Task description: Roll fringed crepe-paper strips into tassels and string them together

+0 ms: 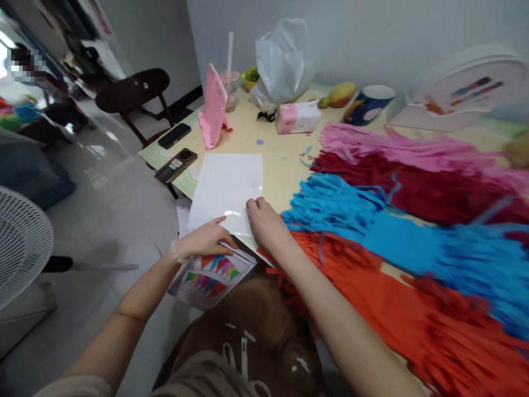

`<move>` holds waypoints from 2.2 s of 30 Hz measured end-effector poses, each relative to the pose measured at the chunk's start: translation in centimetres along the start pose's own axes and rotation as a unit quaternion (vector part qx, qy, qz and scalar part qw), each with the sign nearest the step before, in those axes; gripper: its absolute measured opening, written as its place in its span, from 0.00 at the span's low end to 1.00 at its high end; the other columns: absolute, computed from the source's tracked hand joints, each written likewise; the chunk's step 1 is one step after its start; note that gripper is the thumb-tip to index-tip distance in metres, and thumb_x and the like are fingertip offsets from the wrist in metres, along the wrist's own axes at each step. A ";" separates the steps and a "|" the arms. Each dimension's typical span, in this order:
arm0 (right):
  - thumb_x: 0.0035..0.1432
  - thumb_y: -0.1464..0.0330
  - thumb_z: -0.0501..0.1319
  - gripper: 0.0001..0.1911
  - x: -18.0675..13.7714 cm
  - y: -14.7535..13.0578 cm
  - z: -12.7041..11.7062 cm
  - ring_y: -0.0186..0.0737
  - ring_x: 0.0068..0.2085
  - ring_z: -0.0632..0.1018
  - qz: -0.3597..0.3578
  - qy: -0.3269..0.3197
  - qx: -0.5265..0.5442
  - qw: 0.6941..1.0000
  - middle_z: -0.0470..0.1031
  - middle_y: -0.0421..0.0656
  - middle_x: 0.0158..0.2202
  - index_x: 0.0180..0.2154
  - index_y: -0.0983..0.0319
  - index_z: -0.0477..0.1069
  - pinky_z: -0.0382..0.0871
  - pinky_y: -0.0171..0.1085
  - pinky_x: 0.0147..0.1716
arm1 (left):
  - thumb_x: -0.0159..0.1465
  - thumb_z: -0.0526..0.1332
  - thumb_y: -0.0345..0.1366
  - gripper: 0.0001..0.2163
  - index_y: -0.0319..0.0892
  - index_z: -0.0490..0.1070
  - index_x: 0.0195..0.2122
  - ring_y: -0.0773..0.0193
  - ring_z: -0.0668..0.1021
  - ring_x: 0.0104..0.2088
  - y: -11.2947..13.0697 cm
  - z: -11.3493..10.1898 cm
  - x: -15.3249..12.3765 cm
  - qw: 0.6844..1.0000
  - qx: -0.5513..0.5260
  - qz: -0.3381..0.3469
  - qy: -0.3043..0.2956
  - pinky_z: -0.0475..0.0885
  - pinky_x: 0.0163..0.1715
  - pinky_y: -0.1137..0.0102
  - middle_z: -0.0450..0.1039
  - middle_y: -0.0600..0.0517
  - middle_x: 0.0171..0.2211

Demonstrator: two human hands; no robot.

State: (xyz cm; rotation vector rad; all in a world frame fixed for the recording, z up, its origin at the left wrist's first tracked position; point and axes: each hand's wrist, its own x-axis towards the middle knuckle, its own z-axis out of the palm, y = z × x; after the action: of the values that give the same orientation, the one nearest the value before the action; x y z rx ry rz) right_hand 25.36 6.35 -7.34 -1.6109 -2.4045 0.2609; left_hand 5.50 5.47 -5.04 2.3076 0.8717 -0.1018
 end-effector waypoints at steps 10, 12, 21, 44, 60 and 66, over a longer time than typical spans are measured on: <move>0.63 0.80 0.49 0.15 0.6 0.8 0.1 0.47 0.43 0.75 0.025 -0.004 0.010 1.000 0.69 0.53 0.49 0.49 0.64 0.64 0.66 0.38 0.39 | 0.64 0.65 0.37 0.07 0.45 0.82 0.41 0.64 0.83 0.42 -0.6 0.0 0.4 1.000 -0.012 0.001 0.003 0.39 0.71 0.58 0.84 0.54 0.43; 0.63 0.80 0.48 0.16 0.4 0.8 0.1 0.47 0.44 0.75 0.019 0.000 0.014 1.000 0.69 0.53 0.49 0.50 0.64 0.64 0.66 0.38 0.39 | 0.64 0.65 0.37 0.08 0.45 0.82 0.41 0.64 0.83 0.42 -0.6 0.0 0.5 1.000 -0.013 0.002 0.005 0.39 0.71 0.59 0.84 0.54 0.42; 0.63 0.80 0.49 0.15 0.6 1.3 0.5 0.45 0.41 0.74 -0.010 0.021 0.048 0.999 0.69 0.51 0.45 0.48 0.64 0.66 0.67 0.38 0.39 | 0.65 0.64 0.38 0.08 0.46 0.82 0.41 0.65 0.83 0.43 -0.7 0.0 0.4 1.000 -0.014 0.007 0.007 0.40 0.71 0.59 0.84 0.55 0.42; 0.67 0.77 0.49 0.12 0.8 1.9 0.4 0.44 0.45 0.73 -0.040 0.004 0.068 0.997 0.69 0.51 0.47 0.48 0.64 0.67 0.67 0.38 0.45 | 0.65 0.65 0.36 0.07 0.45 0.82 0.41 0.65 0.83 0.39 -0.6 -0.4 0.6 1.000 -0.016 0.017 0.009 0.41 0.71 0.57 0.84 0.55 0.42; 0.70 0.74 0.48 0.12 0.4 2.1 0.3 0.45 0.47 0.72 -0.063 0.003 0.065 0.996 0.70 0.52 0.47 0.50 0.65 0.67 0.67 0.39 0.43 | 0.65 0.65 0.37 0.07 0.46 0.81 0.42 0.65 0.83 0.39 -0.6 -0.5 0.6 1.000 -0.018 0.019 0.011 0.41 0.71 0.56 0.84 0.55 0.42; 0.69 0.74 0.49 0.12 0.2 2.2 0.8 0.45 0.45 0.72 -0.059 0.014 0.072 0.996 0.70 0.51 0.46 0.49 0.64 0.67 0.67 0.38 0.43 | 0.65 0.64 0.38 0.07 0.45 0.81 0.42 0.64 0.83 0.40 -0.7 -0.5 0.6 1.000 -0.016 0.012 0.010 0.42 0.71 0.56 0.84 0.55 0.42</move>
State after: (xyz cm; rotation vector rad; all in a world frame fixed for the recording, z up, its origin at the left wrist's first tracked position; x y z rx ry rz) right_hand 26.97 7.39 -8.63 -1.3964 -2.3889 0.3795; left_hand 5.45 6.45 -5.20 2.2927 0.8501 -0.0547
